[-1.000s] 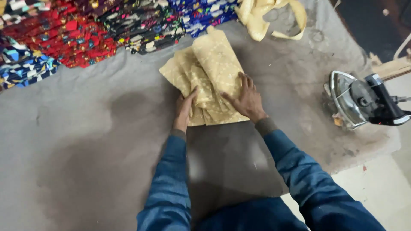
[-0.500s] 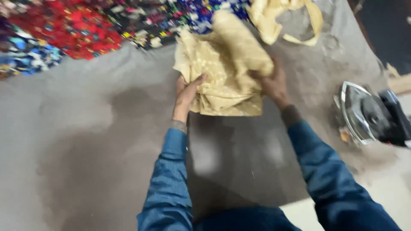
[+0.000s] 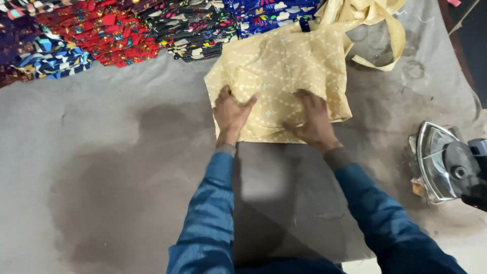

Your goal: Folding and stacking cut fabric pieces on a work table in a production environment.

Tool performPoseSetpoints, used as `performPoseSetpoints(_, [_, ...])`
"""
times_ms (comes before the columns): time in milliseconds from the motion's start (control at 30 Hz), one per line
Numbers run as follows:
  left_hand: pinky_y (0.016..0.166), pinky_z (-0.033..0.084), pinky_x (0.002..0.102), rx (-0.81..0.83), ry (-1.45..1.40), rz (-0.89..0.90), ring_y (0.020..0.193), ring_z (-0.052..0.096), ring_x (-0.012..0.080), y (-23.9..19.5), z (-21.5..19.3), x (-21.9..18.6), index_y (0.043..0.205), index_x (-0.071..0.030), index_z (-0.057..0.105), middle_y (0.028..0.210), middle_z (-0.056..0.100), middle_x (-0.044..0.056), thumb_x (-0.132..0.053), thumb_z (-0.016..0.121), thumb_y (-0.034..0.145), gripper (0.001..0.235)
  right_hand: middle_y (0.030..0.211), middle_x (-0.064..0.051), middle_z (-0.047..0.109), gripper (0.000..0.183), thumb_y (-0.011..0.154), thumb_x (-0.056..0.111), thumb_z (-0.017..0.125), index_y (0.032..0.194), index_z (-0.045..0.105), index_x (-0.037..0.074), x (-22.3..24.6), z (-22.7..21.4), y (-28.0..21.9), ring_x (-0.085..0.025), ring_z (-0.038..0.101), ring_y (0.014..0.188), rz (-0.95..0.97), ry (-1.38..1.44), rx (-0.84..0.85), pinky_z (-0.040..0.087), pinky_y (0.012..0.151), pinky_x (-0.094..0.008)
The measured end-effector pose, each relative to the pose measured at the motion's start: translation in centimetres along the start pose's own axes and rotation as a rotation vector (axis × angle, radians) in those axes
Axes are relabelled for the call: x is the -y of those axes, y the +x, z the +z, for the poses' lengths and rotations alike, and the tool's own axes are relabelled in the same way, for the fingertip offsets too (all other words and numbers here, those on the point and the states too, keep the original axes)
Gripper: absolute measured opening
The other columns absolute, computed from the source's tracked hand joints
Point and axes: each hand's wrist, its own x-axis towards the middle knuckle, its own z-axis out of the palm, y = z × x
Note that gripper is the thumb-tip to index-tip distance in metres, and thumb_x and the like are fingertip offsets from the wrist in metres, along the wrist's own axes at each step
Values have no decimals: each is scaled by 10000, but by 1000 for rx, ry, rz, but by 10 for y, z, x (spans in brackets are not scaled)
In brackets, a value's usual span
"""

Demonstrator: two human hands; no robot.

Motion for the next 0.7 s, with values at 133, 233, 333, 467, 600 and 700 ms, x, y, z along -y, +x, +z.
performPoseSetpoints(133, [1017, 444, 592, 30, 375, 96, 1182, 661, 375, 7, 18, -1, 1387, -43, 559, 1246, 710, 179, -448, 752, 843, 706, 1410, -176, 525, 948, 700, 534, 851, 1456, 497, 85, 38, 2, 10, -383, 444, 1379, -16, -36, 65, 249, 1128, -621])
performPoseSetpoints(233, [920, 517, 561, 14, 318, 165, 1101, 690, 398, -4, -14, -43, 1356, -85, 628, 1214, 710, 171, -310, 655, 936, 478, 1426, -191, 525, 1056, 684, 634, 860, 1468, 480, 37, 51, 11, 16, -382, 462, 1384, 19, -47, 8, 178, 1154, -633])
performPoseSetpoints(333, [860, 543, 596, 60, -53, 250, 1013, 697, 470, -1, -9, -72, 1198, -46, 694, 1090, 705, 214, -278, 693, 877, 396, 1449, -184, 510, 1214, 598, 673, 898, 1509, 420, 27, 42, 22, 34, -359, 500, 1365, 99, -16, -46, 273, 1142, -640])
performPoseSetpoints(467, [873, 586, 324, 288, -775, 133, 1009, 719, 159, -12, -3, -84, 1095, -161, 769, 991, 776, 52, -433, 792, 901, 334, 1220, -186, 697, 650, 740, 276, 899, 1284, 642, 30, -32, 15, 46, -355, 645, 1189, 379, 228, -113, 401, 1056, -571])
performPoseSetpoints(600, [1110, 466, 543, 198, -152, -36, 1335, 553, 411, -25, -21, -56, 1362, 30, 569, 1367, 588, 269, -628, 657, 911, 803, 1043, -128, 736, 331, 952, 327, 799, 1161, 726, 80, -143, -43, 60, -260, 731, 946, 699, 441, -308, 564, 790, -472])
performPoseSetpoints(700, [793, 555, 494, 351, 19, -281, 940, 680, 276, -20, 2, -17, 1076, -173, 474, 1141, 579, 49, -640, 610, 892, 520, 1064, 57, 699, 423, 825, 268, 932, 1080, 603, 197, -263, -83, 22, -39, 639, 920, 789, 436, -366, 578, 726, -236])
